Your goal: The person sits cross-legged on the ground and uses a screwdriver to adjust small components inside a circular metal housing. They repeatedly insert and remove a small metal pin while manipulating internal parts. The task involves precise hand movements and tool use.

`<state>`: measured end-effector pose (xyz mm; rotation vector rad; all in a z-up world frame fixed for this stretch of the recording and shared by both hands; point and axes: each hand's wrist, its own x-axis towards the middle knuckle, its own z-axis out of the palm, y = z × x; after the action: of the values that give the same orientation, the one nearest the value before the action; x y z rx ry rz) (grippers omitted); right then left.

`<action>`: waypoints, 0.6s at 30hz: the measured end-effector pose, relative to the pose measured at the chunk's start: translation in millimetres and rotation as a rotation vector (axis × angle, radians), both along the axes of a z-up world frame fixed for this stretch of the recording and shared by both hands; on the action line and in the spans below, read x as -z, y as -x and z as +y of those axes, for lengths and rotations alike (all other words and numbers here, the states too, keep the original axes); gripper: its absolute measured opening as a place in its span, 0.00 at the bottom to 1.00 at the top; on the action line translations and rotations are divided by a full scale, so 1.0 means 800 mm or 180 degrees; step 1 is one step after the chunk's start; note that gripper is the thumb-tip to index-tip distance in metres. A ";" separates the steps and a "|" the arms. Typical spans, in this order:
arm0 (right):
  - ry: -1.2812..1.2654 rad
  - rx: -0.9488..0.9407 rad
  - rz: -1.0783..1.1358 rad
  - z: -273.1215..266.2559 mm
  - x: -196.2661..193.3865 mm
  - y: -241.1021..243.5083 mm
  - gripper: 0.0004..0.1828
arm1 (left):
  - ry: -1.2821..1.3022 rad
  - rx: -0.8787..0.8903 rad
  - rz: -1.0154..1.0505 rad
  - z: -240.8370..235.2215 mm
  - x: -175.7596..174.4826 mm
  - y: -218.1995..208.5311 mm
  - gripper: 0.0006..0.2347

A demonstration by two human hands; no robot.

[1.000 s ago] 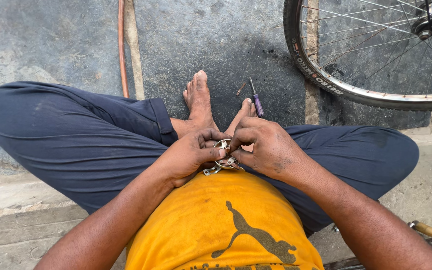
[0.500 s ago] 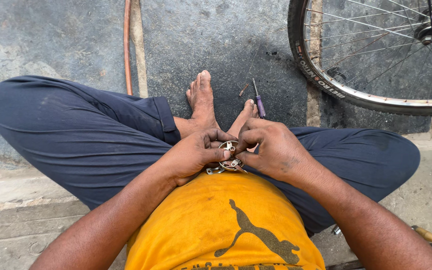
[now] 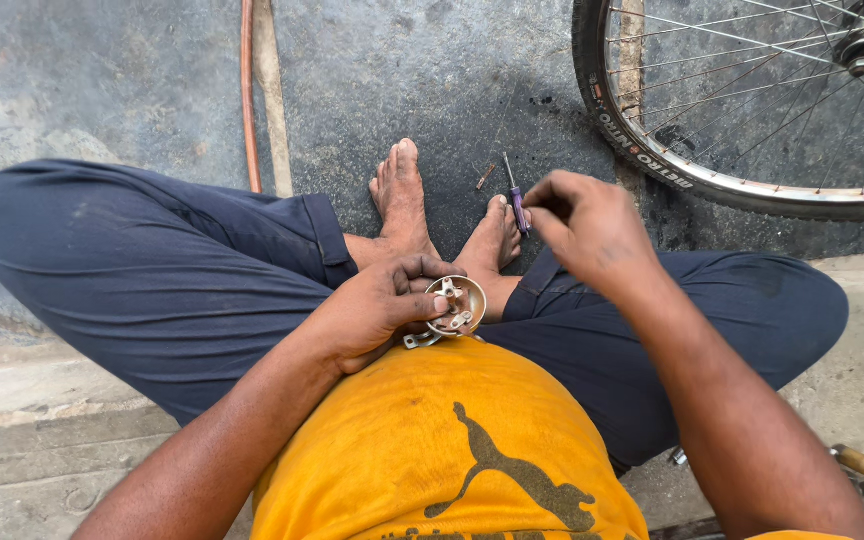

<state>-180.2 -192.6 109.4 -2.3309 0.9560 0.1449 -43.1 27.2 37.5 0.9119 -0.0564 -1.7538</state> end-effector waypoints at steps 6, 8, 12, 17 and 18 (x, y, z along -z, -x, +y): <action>0.0230 -0.0613 0.0065 -0.077 0.105 -0.009 0.12 | 0.0147 -0.0226 0.0296 0.004 -0.008 -0.017 0.17; 0.0328 -0.0592 0.0383 -0.096 0.147 -0.023 0.10 | 0.0067 -0.0338 0.0316 0.005 -0.010 -0.024 0.17; 0.0446 -0.0382 0.0820 -0.125 0.219 -0.033 0.10 | -0.0073 -0.0506 0.0380 0.005 -0.017 -0.037 0.17; 0.0615 -0.0031 0.1212 -0.158 0.265 -0.022 0.15 | -0.0231 -0.0650 0.0307 0.001 -0.021 -0.057 0.18; 0.0671 0.0032 0.1223 -0.159 0.273 -0.018 0.16 | -0.0258 -0.0639 0.0300 0.000 -0.021 -0.061 0.18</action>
<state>-165.5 -319.9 -108.9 -2.5431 1.2167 0.5266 5.8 27.3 53.9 0.8611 0.1637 -1.6184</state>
